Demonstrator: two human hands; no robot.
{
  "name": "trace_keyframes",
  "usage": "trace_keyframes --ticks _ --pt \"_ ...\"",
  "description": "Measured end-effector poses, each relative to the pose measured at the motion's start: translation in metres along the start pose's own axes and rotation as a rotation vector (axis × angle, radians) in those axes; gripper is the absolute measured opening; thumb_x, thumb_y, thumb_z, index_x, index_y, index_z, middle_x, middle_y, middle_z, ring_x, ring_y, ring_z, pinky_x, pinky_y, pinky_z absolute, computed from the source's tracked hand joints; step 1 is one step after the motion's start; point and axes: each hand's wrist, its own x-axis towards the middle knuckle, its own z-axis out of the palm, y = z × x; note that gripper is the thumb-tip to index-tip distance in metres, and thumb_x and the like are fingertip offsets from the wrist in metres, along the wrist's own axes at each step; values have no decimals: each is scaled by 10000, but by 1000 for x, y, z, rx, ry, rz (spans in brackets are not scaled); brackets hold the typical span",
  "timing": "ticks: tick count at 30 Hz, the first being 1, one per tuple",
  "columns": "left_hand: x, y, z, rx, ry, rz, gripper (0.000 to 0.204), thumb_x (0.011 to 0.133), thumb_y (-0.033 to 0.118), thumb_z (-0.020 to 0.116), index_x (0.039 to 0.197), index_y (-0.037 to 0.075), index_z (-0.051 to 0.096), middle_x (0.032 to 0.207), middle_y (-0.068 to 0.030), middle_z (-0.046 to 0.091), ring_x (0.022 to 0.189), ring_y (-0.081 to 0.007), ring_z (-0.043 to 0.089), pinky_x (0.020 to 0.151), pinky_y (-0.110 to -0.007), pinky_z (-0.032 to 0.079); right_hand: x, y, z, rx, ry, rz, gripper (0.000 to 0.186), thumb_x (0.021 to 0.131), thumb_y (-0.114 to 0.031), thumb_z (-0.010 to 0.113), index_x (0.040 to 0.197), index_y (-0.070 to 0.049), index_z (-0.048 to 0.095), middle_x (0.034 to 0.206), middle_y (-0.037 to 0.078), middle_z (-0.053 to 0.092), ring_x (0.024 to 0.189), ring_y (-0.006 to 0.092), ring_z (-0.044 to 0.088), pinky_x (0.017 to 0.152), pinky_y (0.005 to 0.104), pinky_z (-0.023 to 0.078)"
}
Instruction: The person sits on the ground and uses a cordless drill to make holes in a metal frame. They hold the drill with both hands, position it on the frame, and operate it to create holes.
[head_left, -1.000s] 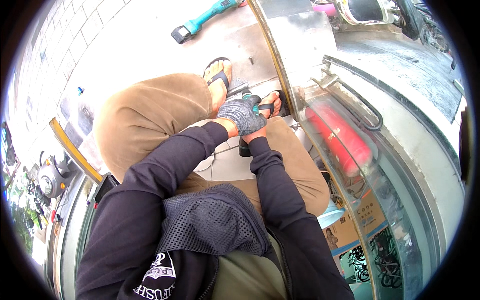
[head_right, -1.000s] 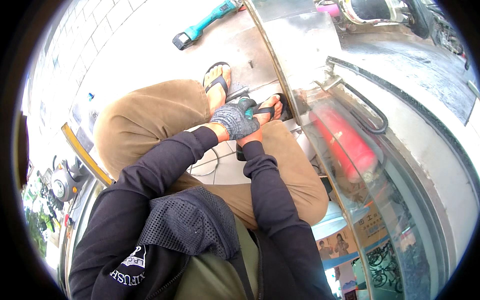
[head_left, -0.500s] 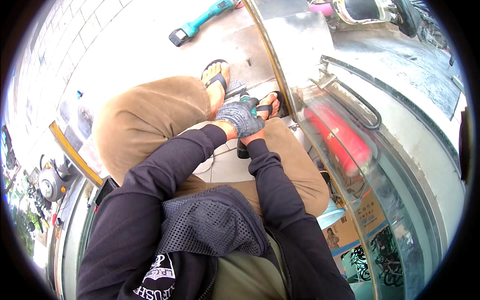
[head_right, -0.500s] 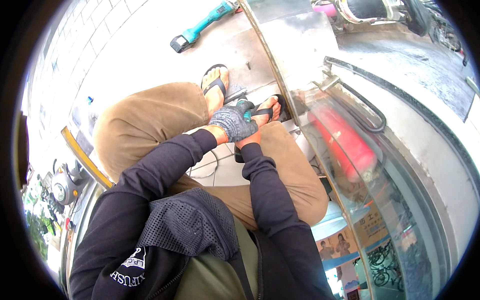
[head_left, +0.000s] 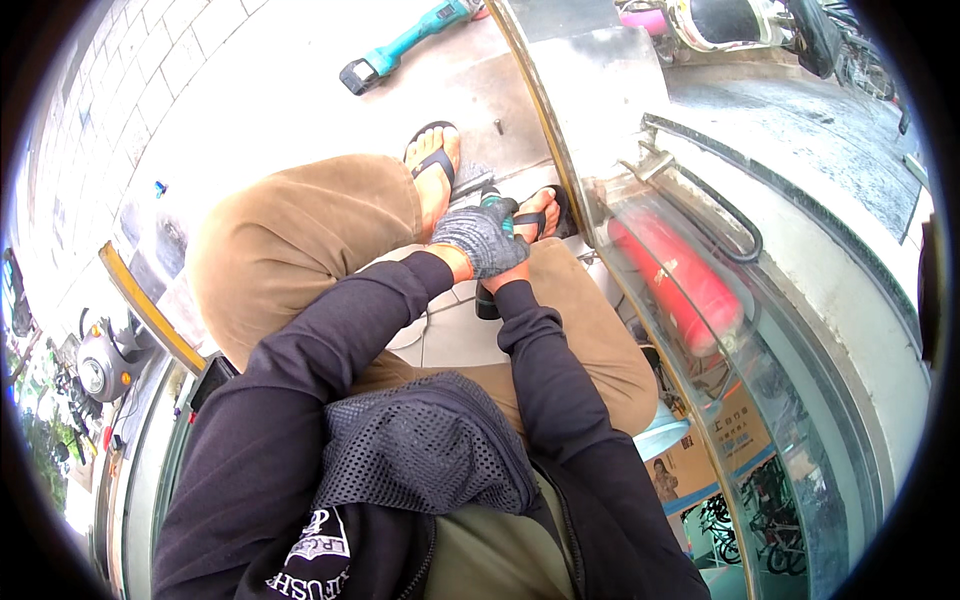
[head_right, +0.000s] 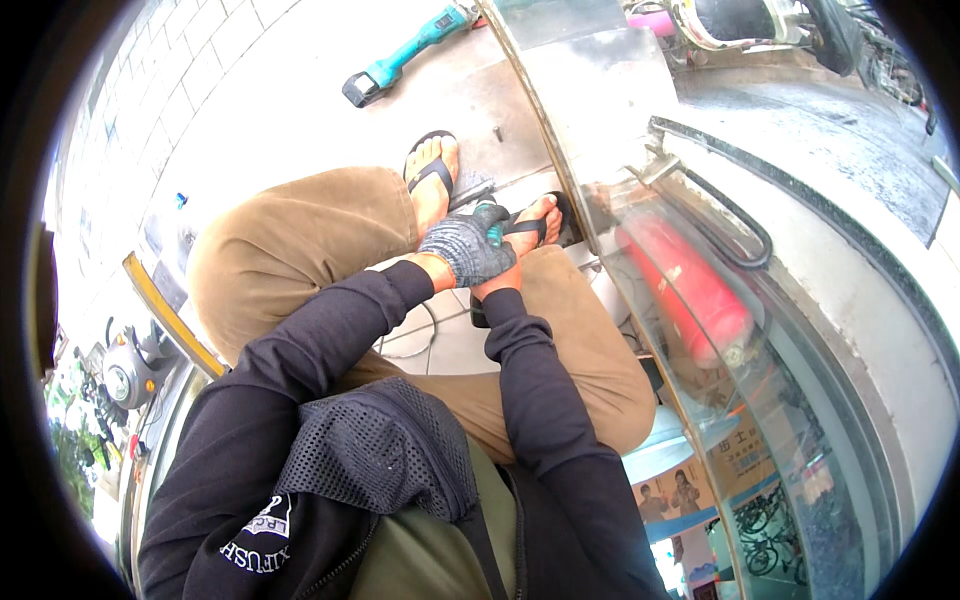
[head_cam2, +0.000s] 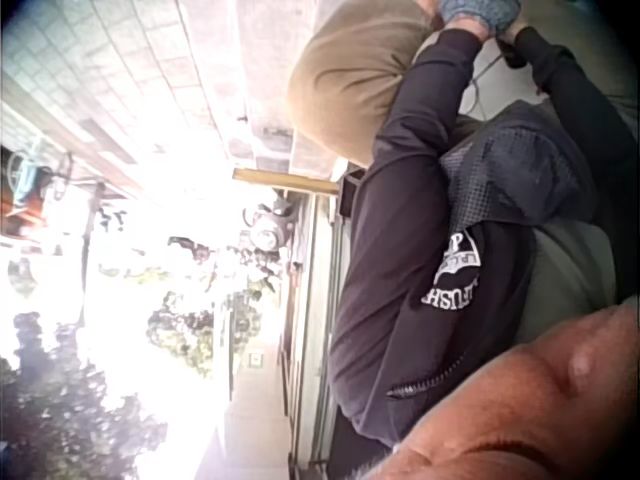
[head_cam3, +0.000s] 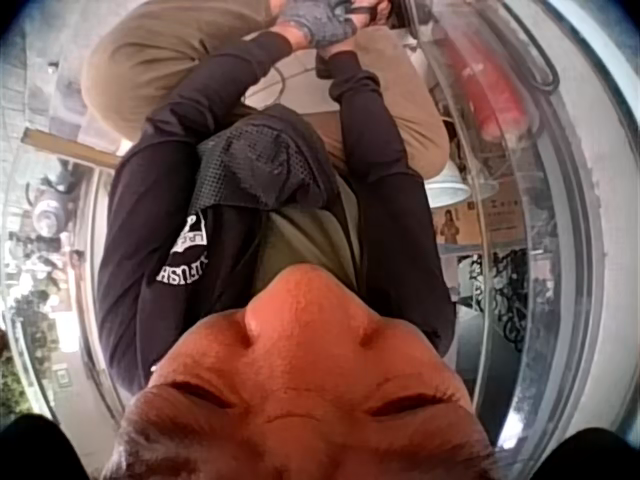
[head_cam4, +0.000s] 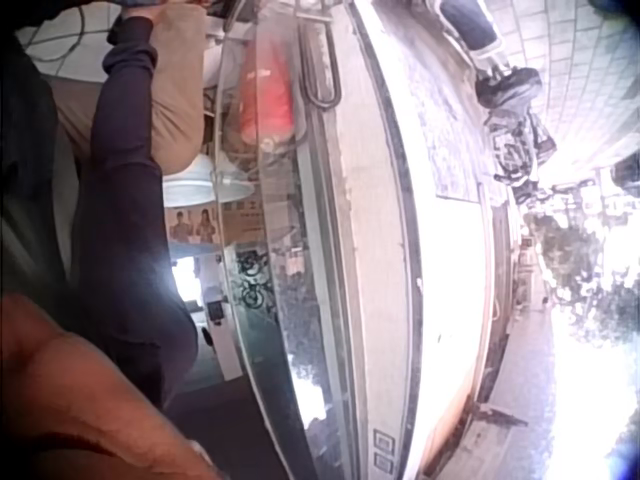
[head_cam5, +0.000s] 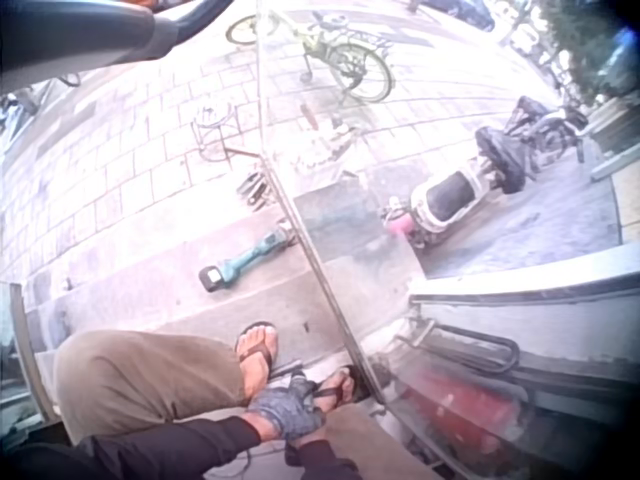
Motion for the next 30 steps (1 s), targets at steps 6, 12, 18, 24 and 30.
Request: trace_keyframes --ticks 6,12,18,24,30 --pt "-2 9 -6 -2 -24 -4 669 943 549 629 1403 67 688 1297 -316 726 1183 -483 723 1045 -515 557 -2 12 4 -137 20 -68 440 937 -337 803 1273 -62 730 1204 197 789 1159 374 748 999 467 583" --pt "0 6 -3 23 -38 -21 697 944 550 617 1440 64 675 1315 -316 725 1193 -480 724 1056 -510 557 -2 3 0 -241 -45 3 450 955 -299 795 1327 -59 711 1282 176 777 1210 347 731 1038 451 566" --pt "-2 9 -7 17 -44 -29 711 941 556 612 1453 67 671 1313 -318 729 1204 -473 725 1069 -508 554 -2 3 -1 -147 -43 7 437 977 -294 779 1337 -56 707 1285 180 778 1222 336 733 1039 452 571" --pt "-4 11 -7 17 -22 -22 680 951 522 601 1453 69 673 1320 -317 727 1205 -470 726 1072 -509 553 -2 -3 -3 -12 -25 63 441 987 -282 776 1351 -47 696 1287 171 778 1229 324 734 1039 436 572" --pt "-2 8 -5 15 -24 -15 666 948 501 612 1456 74 676 1315 -307 731 1208 -468 725 1071 -506 557 -1 -1 0 76 35 -9 472 952 -282 813 1345 -47 699 1287 170 778 1222 321 736 1034 436 574"
